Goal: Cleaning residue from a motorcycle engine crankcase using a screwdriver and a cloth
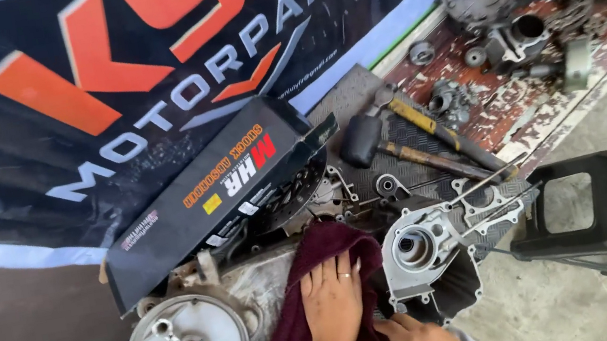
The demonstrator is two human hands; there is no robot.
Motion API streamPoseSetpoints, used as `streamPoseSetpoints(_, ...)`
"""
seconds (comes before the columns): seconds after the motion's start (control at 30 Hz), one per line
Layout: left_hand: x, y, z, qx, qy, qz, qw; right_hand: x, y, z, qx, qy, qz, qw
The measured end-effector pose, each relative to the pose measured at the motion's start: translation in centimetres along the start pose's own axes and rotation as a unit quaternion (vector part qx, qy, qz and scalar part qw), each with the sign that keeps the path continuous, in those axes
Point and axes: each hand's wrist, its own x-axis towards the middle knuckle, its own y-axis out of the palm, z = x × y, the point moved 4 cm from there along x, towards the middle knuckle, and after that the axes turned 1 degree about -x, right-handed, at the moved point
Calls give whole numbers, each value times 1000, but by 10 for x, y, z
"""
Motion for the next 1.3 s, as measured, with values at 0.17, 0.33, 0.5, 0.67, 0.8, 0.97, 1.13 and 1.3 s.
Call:
streamPoseSetpoints(0.17, -32, 13, -10, -15, -36, 8, 999, 27, -166, 54, 61, -143, -234, 960)
streamPoseSetpoints(0.33, -109, 38, -24, -94, -83, -22, 992, 101, -199, 20, -41, -161, -320, 933)
streamPoseSetpoints(0.5, -139, 23, -4, -221, -305, -154, 913, 135, -179, 14, -131, -191, -257, 938)
streamPoseSetpoints(0.67, -32, -59, -7, -303, -337, -120, 883, 140, -177, 13, -140, -163, -238, 947)
streamPoseSetpoints(0.8, -2, -22, -11, -30, -187, -10, 982, 141, -175, 12, -142, -153, -242, 948)
streamPoseSetpoints(0.97, 13, -79, -13, -289, -271, -51, 917, 138, -178, 16, -137, -145, -271, 942)
streamPoseSetpoints(1.13, -33, -38, 25, -728, -382, -247, 513, 138, -176, 14, -146, -148, -280, 937)
streamPoseSetpoints(1.3, -38, -27, 34, -823, -311, -260, 399, 136, -177, 14, -149, -151, -282, 936)
